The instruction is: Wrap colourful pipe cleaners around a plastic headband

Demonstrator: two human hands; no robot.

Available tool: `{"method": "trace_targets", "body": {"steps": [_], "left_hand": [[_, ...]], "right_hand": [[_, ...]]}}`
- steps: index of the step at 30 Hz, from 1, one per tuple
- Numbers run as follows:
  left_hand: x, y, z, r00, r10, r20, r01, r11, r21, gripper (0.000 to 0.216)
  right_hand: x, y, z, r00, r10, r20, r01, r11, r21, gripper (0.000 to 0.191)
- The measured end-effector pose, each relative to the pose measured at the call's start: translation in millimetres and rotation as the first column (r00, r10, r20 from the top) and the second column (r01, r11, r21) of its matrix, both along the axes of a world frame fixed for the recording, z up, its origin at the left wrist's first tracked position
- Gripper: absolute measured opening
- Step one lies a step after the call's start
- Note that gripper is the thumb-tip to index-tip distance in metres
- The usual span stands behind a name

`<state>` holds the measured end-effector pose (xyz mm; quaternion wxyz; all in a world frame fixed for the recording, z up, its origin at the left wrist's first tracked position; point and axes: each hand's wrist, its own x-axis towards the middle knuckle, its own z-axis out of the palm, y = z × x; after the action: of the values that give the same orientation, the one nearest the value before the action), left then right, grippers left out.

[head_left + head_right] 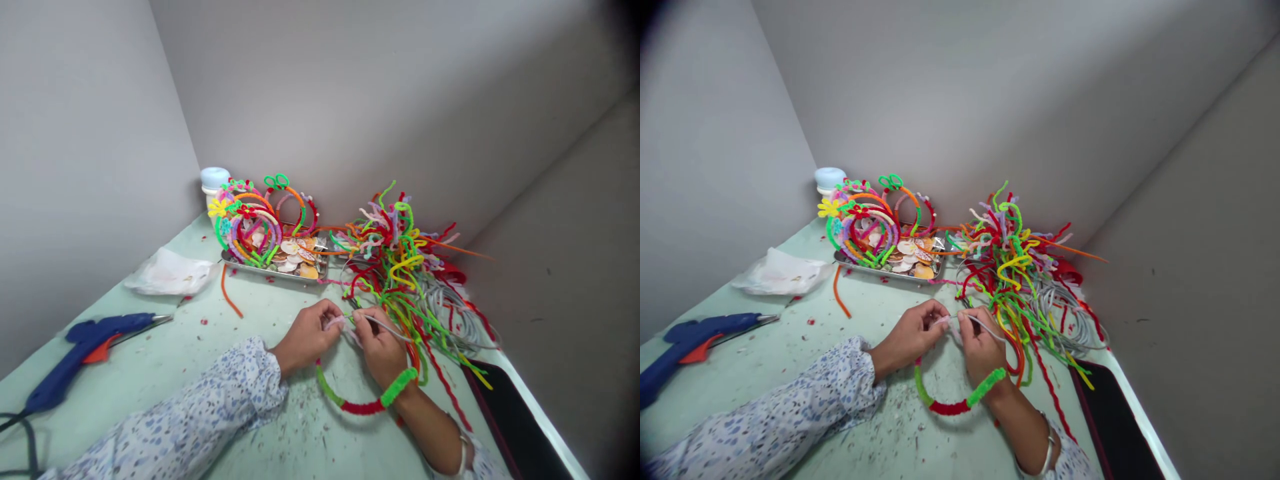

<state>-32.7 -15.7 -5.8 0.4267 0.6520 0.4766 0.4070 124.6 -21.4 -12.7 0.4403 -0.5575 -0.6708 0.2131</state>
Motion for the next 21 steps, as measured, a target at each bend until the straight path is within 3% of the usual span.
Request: {"method": "trace_targets", "body": {"steps": [7,13,21], "left_hand": [[-1.1,2.6,-3.0,0.997,0.009,0.074,-0.003,0.997,-0.078,0.019],[-0.1,2.2,-2.0,0.976,0.003,0.218,0.032,0.987,-0.157,0.019],[-0.7,2.3,-2.9,0.965,-0.009,0.262,0.06,0.98,-0.19,0.019]], "right_hand": [[0.9,2.0,0.3,1.0,-0.01,-0.005,0.01,1.0,-0.006,0.022],[-2.5,5.3,0.2,0.997,0.076,0.015,-0.076,0.996,0.043,0.018],[-3.4,6.6,-0.2,0.989,0.145,0.011,-0.146,0.989,0.037,0.019]]}}
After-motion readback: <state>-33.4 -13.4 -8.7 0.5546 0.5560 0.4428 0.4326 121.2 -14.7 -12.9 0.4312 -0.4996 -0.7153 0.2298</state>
